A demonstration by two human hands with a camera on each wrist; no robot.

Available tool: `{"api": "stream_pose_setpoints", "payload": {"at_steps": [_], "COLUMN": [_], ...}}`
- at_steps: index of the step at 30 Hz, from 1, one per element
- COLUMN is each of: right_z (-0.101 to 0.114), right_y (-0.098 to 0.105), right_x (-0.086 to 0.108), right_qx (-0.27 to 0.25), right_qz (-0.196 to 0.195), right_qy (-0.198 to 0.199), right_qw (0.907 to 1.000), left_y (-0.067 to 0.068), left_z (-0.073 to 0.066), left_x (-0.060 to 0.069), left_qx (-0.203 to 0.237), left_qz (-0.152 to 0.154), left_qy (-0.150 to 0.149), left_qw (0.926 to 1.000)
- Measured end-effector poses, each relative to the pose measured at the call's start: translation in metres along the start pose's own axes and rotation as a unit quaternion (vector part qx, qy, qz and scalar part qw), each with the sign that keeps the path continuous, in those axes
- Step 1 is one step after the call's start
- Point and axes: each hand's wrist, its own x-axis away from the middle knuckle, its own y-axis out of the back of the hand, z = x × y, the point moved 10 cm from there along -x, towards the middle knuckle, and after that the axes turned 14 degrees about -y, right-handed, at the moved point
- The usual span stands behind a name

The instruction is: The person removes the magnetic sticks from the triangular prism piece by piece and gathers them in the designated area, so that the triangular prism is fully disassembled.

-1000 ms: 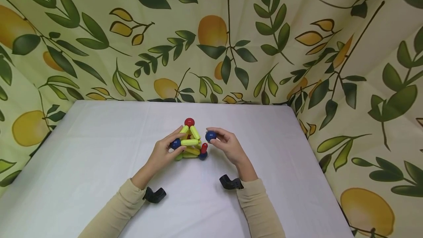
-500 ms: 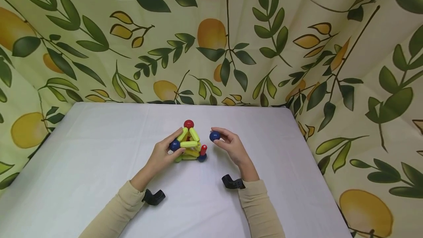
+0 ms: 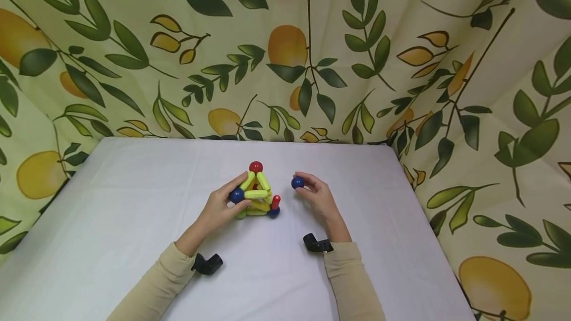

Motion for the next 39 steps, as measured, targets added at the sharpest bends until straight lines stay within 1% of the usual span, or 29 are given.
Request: {"api": "stream_pose_setpoints", "payload": {"at_steps": [6,13,17,25,30,39], "right_z": [-0.010,-0.018,-0.020,-0.026,-0.026,-0.032], "right_y": [0.006,0.016,0.022,0.034,0.038,0.038], "right_x": [-0.008,-0.014,-0.017,-0.028,-0.035,-0.042], "right_qx": [0.017,0.041,0.058,0.068,0.084,0.075], "right_qz": [-0.024,-0.051,-0.060,-0.072,-0.081,-0.087], "right_qy": [-0.026,-0.072,-0.094,-0.127,-0.132,-0.141], "right_qw": [0.9992,0.9952,0.9921,0.9870,0.9843,0.9833], "left_y": [0.002,0.003,0.003,0.001,0.001,0.001], "left_z": [0.001,-0.001,0.000,0.000,0.000,0.001], "left_x": [-0.001,-0.001,-0.001,-0.002,-0.001,-0.002], "left_qx": [0.006,0.009,0.014,0.022,0.018,0.020], "left_qz": [0.007,0.016,0.023,0.033,0.034,0.032], "left_qy": [0.005,0.002,0.003,0.006,0.010,0.004], "left_qw": [0.9999,0.9998,0.9996,0.9992,0.9992,0.9993]}}
